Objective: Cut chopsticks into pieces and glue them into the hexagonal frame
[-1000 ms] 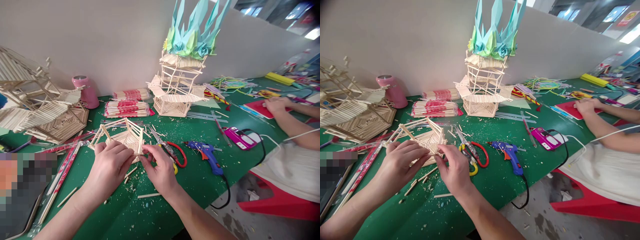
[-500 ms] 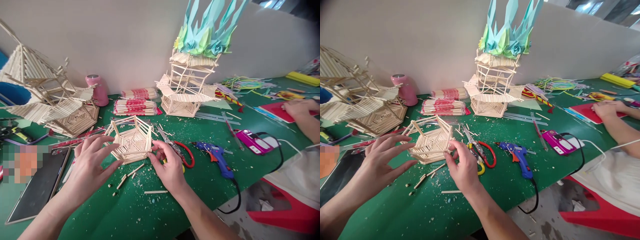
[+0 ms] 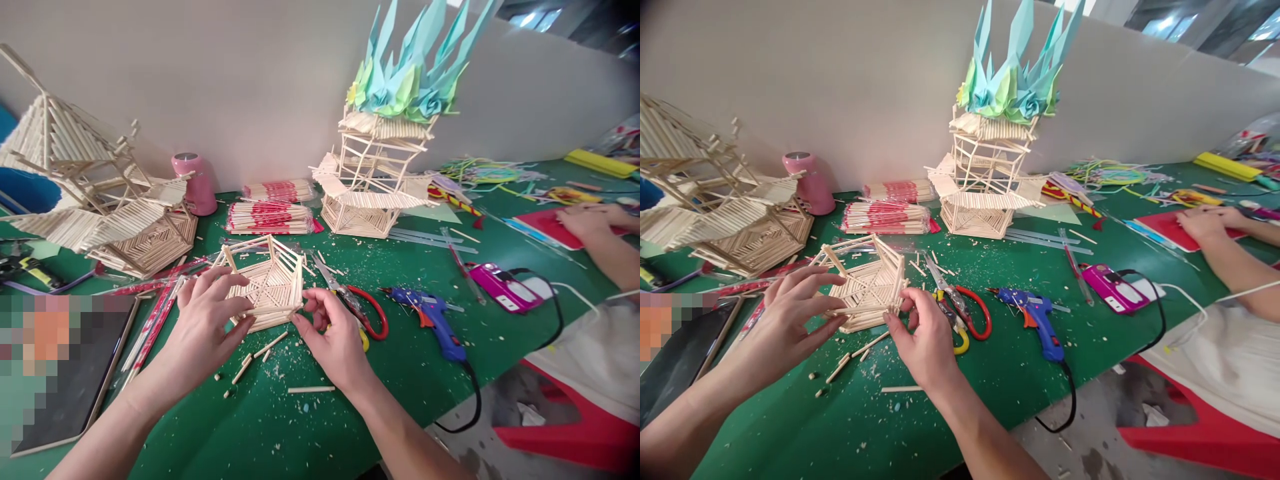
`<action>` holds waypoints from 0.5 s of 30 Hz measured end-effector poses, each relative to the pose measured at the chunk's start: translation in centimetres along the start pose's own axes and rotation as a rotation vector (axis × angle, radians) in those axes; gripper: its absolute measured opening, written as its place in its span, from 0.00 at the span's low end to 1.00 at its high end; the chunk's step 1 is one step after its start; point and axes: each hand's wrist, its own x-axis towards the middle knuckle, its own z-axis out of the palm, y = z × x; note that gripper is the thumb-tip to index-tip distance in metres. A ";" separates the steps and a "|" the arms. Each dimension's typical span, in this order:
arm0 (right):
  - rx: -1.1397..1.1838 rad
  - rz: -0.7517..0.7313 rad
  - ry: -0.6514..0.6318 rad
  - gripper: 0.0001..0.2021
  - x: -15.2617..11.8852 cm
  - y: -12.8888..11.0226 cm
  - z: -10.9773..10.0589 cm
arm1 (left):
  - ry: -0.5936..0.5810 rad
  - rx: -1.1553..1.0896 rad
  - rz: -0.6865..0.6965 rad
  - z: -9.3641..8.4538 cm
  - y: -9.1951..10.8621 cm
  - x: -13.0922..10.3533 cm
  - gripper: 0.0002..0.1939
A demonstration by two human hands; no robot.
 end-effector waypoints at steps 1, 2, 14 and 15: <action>0.004 0.005 0.000 0.12 0.0 0.0 0.0 | -0.003 -0.004 0.000 0.0 0.0 0.0 0.09; 0.008 0.008 0.001 0.12 -0.1 0.0 -0.1 | -0.005 -0.006 0.000 0.0 -0.1 -0.1 0.09; -0.216 -0.318 -0.146 0.15 1.6 -0.5 -1.6 | 0.041 0.051 -0.013 -0.2 0.0 -0.4 0.09; -0.228 -0.328 -0.193 0.14 1.8 -0.5 -1.7 | 0.045 0.057 -0.023 -0.2 0.1 -0.4 0.09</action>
